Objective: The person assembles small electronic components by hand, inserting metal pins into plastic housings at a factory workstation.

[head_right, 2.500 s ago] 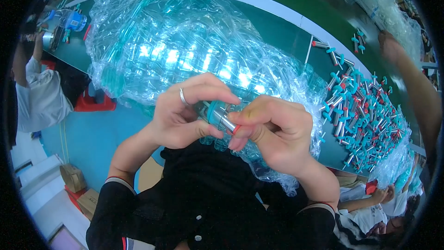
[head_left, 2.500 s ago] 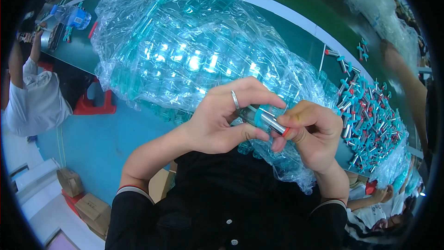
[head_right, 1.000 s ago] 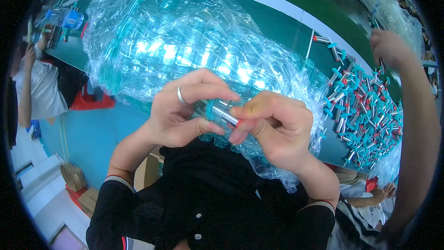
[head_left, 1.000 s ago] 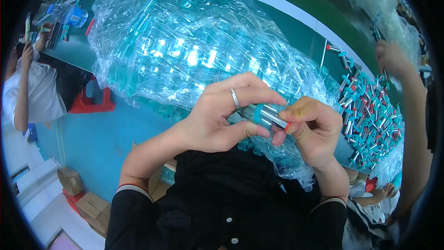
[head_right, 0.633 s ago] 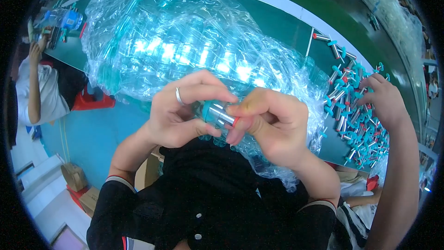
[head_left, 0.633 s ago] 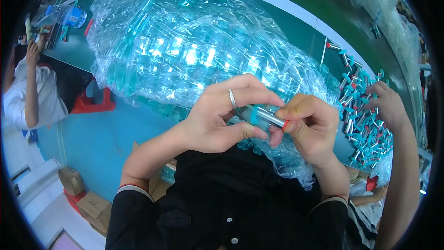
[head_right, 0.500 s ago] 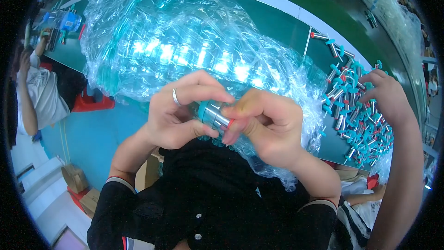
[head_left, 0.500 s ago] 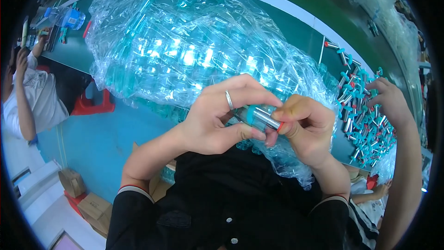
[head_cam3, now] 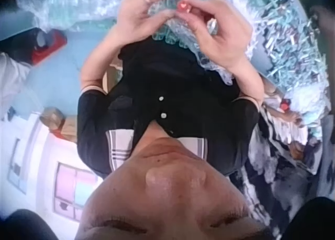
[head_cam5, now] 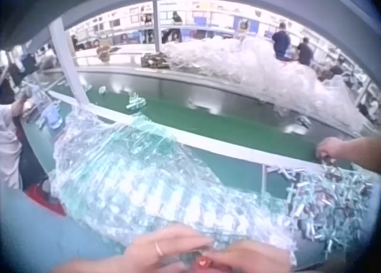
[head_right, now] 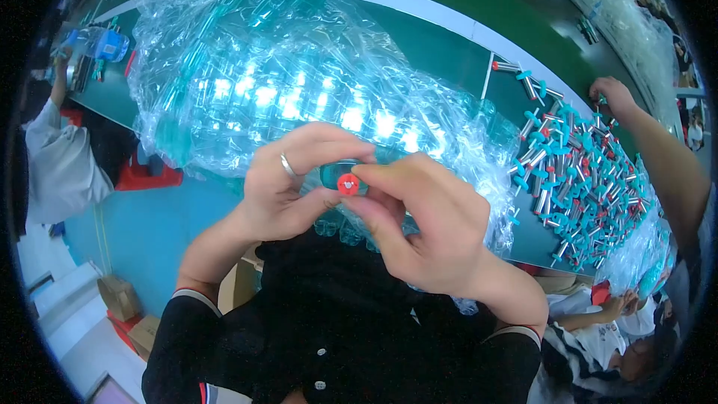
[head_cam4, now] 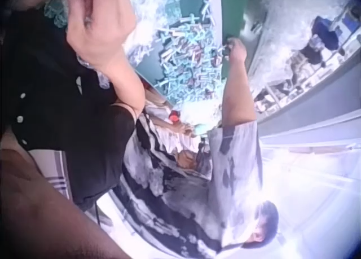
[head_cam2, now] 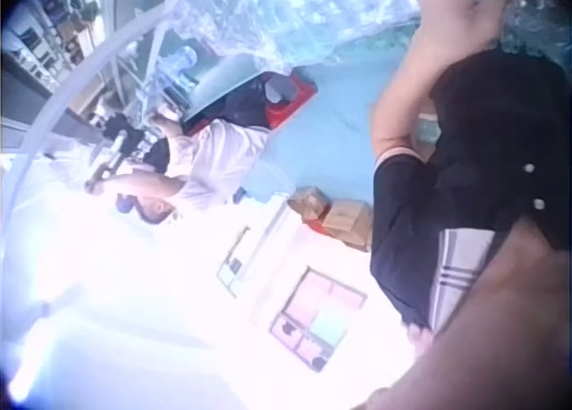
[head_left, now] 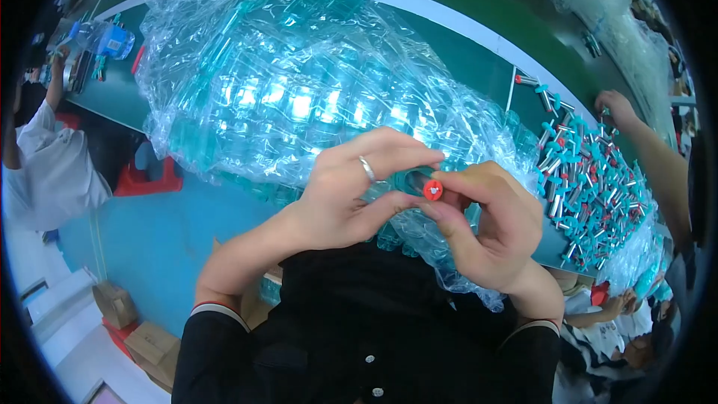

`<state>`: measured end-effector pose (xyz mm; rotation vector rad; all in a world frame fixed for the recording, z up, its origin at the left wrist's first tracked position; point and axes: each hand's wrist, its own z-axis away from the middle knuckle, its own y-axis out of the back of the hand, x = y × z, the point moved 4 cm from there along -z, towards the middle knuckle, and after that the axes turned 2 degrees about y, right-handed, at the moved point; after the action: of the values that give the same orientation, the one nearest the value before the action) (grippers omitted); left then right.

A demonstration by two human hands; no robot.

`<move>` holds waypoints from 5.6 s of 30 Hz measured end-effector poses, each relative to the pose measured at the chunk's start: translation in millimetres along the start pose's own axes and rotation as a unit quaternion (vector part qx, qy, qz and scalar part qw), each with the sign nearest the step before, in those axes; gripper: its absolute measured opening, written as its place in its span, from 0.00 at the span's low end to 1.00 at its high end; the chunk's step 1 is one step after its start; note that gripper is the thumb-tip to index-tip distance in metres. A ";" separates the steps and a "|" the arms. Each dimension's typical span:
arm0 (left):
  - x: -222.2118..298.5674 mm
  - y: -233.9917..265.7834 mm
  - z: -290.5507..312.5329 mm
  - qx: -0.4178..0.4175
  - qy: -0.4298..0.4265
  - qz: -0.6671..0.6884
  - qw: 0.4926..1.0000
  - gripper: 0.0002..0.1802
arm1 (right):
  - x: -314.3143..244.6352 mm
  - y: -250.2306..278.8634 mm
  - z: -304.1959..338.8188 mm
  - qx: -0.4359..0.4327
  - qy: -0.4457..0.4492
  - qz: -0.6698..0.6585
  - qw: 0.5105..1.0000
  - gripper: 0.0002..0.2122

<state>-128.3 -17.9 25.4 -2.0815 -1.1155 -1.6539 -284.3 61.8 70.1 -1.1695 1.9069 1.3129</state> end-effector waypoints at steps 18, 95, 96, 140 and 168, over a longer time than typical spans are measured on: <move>13.6 -4.2 0.9 0.073 -0.071 -0.079 0.992 0.28 | -14.7 7.6 -6.7 0.022 0.027 0.074 0.997 0.13; -5.4 15.2 -29.2 0.039 0.039 -0.100 0.993 0.29 | 45.2 20.1 -10.5 0.069 -0.061 -0.047 0.995 0.09; -7.1 13.1 -27.6 0.038 0.018 -0.094 0.995 0.29 | 49.0 17.2 -8.5 0.079 -0.071 -0.071 0.992 0.09; -60.5 5.9 -11.9 -0.021 0.160 0.116 0.980 0.29 | 84.9 -9.4 1.4 -0.022 -0.298 -0.419 0.857 0.07; -63.6 -1.5 -7.7 -0.018 0.225 0.327 0.918 0.30 | 43.2 -2.0 -24.0 -0.012 -0.060 -0.013 0.998 0.15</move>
<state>-138.6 -47.2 -30.6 -1.6782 -0.2012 -1.6560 -302.1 24.1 43.5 -1.0992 1.7897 1.3637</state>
